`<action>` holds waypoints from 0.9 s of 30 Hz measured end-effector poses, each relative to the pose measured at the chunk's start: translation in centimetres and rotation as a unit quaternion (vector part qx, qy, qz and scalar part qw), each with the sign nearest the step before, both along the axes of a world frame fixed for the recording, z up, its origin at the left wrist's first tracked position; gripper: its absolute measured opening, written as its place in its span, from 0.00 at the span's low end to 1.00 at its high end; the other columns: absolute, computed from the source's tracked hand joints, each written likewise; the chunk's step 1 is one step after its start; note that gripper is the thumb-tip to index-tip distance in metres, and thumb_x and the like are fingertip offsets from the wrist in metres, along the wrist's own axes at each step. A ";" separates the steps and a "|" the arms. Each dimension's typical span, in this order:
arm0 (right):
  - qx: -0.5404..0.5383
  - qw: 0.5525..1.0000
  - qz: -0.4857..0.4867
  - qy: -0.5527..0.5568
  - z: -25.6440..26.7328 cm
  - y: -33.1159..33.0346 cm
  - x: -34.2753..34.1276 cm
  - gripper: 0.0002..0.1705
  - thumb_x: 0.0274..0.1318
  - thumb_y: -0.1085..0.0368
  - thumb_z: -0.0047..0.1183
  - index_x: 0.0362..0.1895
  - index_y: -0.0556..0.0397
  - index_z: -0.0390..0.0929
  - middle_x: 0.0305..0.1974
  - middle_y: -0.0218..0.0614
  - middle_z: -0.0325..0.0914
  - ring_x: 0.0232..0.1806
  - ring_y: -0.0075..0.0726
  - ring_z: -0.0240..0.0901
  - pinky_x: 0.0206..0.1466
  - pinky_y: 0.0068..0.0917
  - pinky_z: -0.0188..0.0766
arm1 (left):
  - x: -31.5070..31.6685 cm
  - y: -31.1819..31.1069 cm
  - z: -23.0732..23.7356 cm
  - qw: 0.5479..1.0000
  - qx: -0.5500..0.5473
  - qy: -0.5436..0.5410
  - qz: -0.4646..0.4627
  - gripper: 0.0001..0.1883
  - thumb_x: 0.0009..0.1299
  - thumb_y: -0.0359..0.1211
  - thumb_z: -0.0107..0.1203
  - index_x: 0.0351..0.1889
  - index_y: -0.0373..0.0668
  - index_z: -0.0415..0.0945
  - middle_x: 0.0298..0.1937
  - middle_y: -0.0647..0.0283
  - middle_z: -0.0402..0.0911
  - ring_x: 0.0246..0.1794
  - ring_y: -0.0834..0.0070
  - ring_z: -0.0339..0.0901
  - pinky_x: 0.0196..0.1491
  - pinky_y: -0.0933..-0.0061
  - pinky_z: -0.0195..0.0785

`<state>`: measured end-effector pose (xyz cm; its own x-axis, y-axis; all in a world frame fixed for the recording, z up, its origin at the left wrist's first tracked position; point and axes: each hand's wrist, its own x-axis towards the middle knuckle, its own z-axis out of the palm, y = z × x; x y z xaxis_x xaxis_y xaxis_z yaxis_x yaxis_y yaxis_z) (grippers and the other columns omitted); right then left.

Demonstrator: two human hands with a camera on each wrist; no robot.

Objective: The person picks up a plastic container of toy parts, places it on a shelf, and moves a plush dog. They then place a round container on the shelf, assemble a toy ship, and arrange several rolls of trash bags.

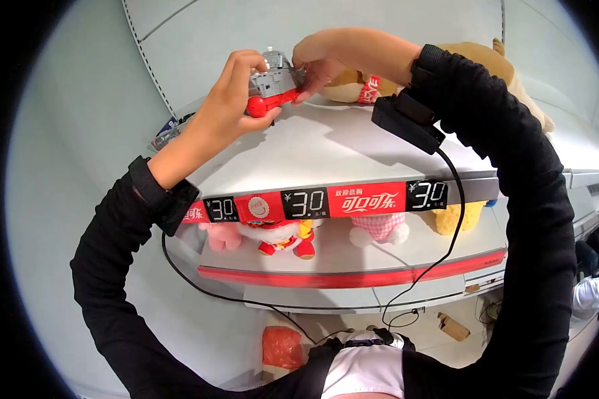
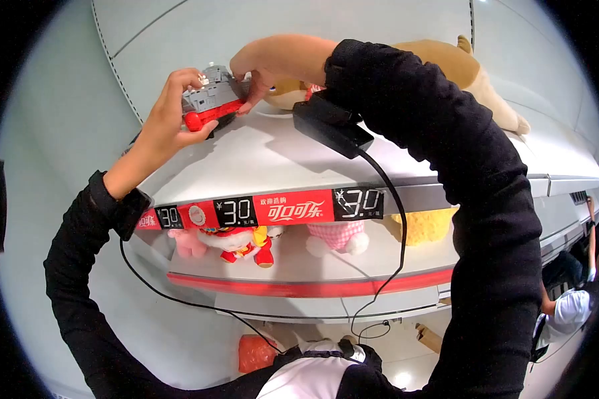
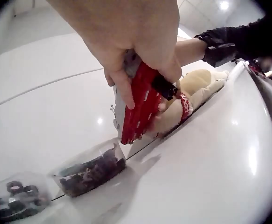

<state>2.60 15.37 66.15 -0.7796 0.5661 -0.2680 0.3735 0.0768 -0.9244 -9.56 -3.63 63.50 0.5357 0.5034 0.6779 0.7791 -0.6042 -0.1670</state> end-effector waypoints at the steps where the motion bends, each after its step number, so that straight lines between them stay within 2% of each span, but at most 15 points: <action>1: -0.017 0.999 -0.031 0.011 0.1 -2.6 0.8 0.19 0.55 0.76 0.23 0.50 0.77 0.53 0.48 0.66 0.60 0.48 0.55 0.68 0.50 0.34 0.74 | 0.0 0.2 -0.1 1.000 0.008 0.013 0.003 0.30 0.50 0.27 0.62 0.48 0.40 0.56 0.48 0.55 0.62 0.48 0.62 0.65 0.52 0.69 0.60; 3: -0.050 0.994 -0.094 0.032 0.4 -5.4 1.8 0.19 0.55 0.77 0.24 0.50 0.77 0.54 0.48 0.66 0.60 0.48 0.55 0.68 0.49 0.34 0.74 | 0.1 0.9 -0.1 0.999 0.025 0.039 0.011 0.29 0.50 0.27 0.62 0.47 0.40 0.56 0.47 0.55 0.63 0.47 0.61 0.65 0.51 0.69 0.61; 6: -0.007 0.999 -0.045 -0.022 0.2 -5.2 2.1 0.17 0.56 0.76 0.29 0.48 0.77 0.58 0.46 0.64 0.64 0.47 0.53 0.69 0.49 0.31 0.74 | 0.0 2.0 -0.5 0.999 -0.005 0.034 0.005 0.29 0.50 0.28 0.62 0.47 0.40 0.56 0.46 0.55 0.62 0.46 0.60 0.65 0.49 0.69 0.61; 7: 0.159 0.981 0.078 -0.080 0.0 -4.2 2.1 0.16 0.56 0.76 0.30 0.47 0.77 0.59 0.45 0.64 0.65 0.46 0.52 0.70 0.49 0.31 0.74 | -0.1 2.3 -0.6 0.999 -0.016 0.034 0.009 0.29 0.50 0.28 0.62 0.47 0.40 0.56 0.46 0.55 0.62 0.46 0.59 0.65 0.49 0.69 0.61; 9: 0.413 0.856 0.252 -0.184 0.0 -2.7 2.2 0.15 0.55 0.76 0.33 0.45 0.77 0.61 0.44 0.62 0.68 0.45 0.50 0.71 0.49 0.29 0.74 | 0.1 3.1 -0.8 0.999 -0.032 0.031 0.013 0.29 0.50 0.28 0.61 0.47 0.40 0.56 0.46 0.54 0.61 0.46 0.59 0.65 0.48 0.68 0.62; 10: 0.504 0.779 0.304 -0.218 0.0 -2.0 2.3 0.15 0.55 0.76 0.34 0.45 0.77 0.62 0.43 0.61 0.69 0.44 0.49 0.72 0.49 0.28 0.74 | 0.2 3.4 -0.8 0.999 -0.031 0.036 0.009 0.29 0.50 0.28 0.61 0.47 0.39 0.56 0.47 0.54 0.61 0.45 0.59 0.65 0.47 0.68 0.62; 11: 0.543 0.744 0.305 -0.242 0.2 -2.4 2.5 0.15 0.55 0.76 0.35 0.45 0.77 0.62 0.43 0.60 0.70 0.44 0.48 0.72 0.49 0.27 0.74 | 0.3 3.8 -0.7 0.999 -0.031 0.042 0.005 0.28 0.51 0.27 0.61 0.47 0.39 0.56 0.47 0.54 0.61 0.45 0.58 0.65 0.47 0.67 0.63; 13: 0.481 0.802 0.283 -0.212 -0.2 -1.5 2.0 0.15 0.54 0.76 0.37 0.45 0.76 0.62 0.42 0.59 0.71 0.43 0.47 0.73 0.48 0.26 0.74 | 0.3 4.1 -0.5 0.998 -0.043 0.056 0.004 0.28 0.51 0.27 0.60 0.47 0.39 0.56 0.48 0.54 0.60 0.44 0.57 0.65 0.46 0.67 0.63; 14: 0.372 0.879 0.253 -0.156 -1.1 1.1 1.3 0.15 0.53 0.77 0.37 0.45 0.75 0.62 0.43 0.59 0.71 0.43 0.47 0.73 0.47 0.26 0.75 | 0.3 4.2 -0.3 0.997 -0.053 0.063 0.005 0.28 0.51 0.27 0.60 0.47 0.38 0.56 0.48 0.54 0.60 0.44 0.57 0.65 0.45 0.66 0.63; 16: 0.287 0.929 0.205 -0.108 -1.4 2.3 1.0 0.16 0.51 0.77 0.38 0.46 0.74 0.62 0.43 0.59 0.70 0.43 0.46 0.74 0.46 0.25 0.76 | 0.1 4.7 -0.2 0.996 -0.043 0.084 -0.002 0.28 0.51 0.27 0.59 0.46 0.37 0.55 0.48 0.53 0.60 0.42 0.55 0.67 0.43 0.65 0.65; 18: 0.303 0.934 0.152 -0.110 -0.4 -0.1 2.0 0.18 0.50 0.76 0.38 0.47 0.73 0.61 0.43 0.58 0.70 0.42 0.45 0.74 0.45 0.24 0.76 | 0.0 5.4 -0.3 0.993 -0.004 0.114 -0.019 0.28 0.51 0.27 0.59 0.46 0.35 0.55 0.46 0.51 0.59 0.38 0.52 0.69 0.38 0.63 0.67; 19: 0.288 0.946 0.110 -0.099 0.2 -1.7 2.6 0.19 0.49 0.75 0.39 0.48 0.72 0.60 0.43 0.58 0.70 0.42 0.45 0.74 0.44 0.24 0.76 | 0.0 5.7 -0.3 0.994 -0.023 0.104 -0.003 0.28 0.51 0.27 0.59 0.47 0.36 0.55 0.47 0.51 0.59 0.41 0.52 0.68 0.41 0.63 0.66; 21: 0.156 0.986 -0.032 -0.038 1.2 -5.8 3.7 0.21 0.48 0.74 0.40 0.49 0.71 0.59 0.42 0.58 0.70 0.40 0.45 0.75 0.45 0.24 0.76 | 0.0 6.0 -0.4 0.994 -0.063 0.084 0.030 0.28 0.52 0.28 0.59 0.48 0.38 0.55 0.50 0.52 0.58 0.45 0.53 0.65 0.46 0.63 0.64; 24: 0.145 0.988 0.010 -0.047 1.0 -5.2 3.7 0.30 0.47 0.70 0.46 0.55 0.69 0.54 0.42 0.56 0.69 0.38 0.42 0.75 0.46 0.24 0.76 | -0.3 6.5 -0.7 0.994 -0.043 0.101 -0.012 0.29 0.53 0.30 0.60 0.49 0.37 0.55 0.51 0.51 0.57 0.45 0.53 0.65 0.46 0.63 0.64; 27: 0.193 0.980 0.032 -0.043 0.8 -6.8 4.4 0.39 0.44 0.69 0.51 0.59 0.68 0.47 0.41 0.55 0.69 0.38 0.41 0.75 0.47 0.25 0.75 | -0.6 6.2 -1.5 0.992 -0.087 0.093 0.027 0.29 0.54 0.31 0.61 0.48 0.37 0.55 0.51 0.52 0.56 0.46 0.53 0.65 0.46 0.64 0.63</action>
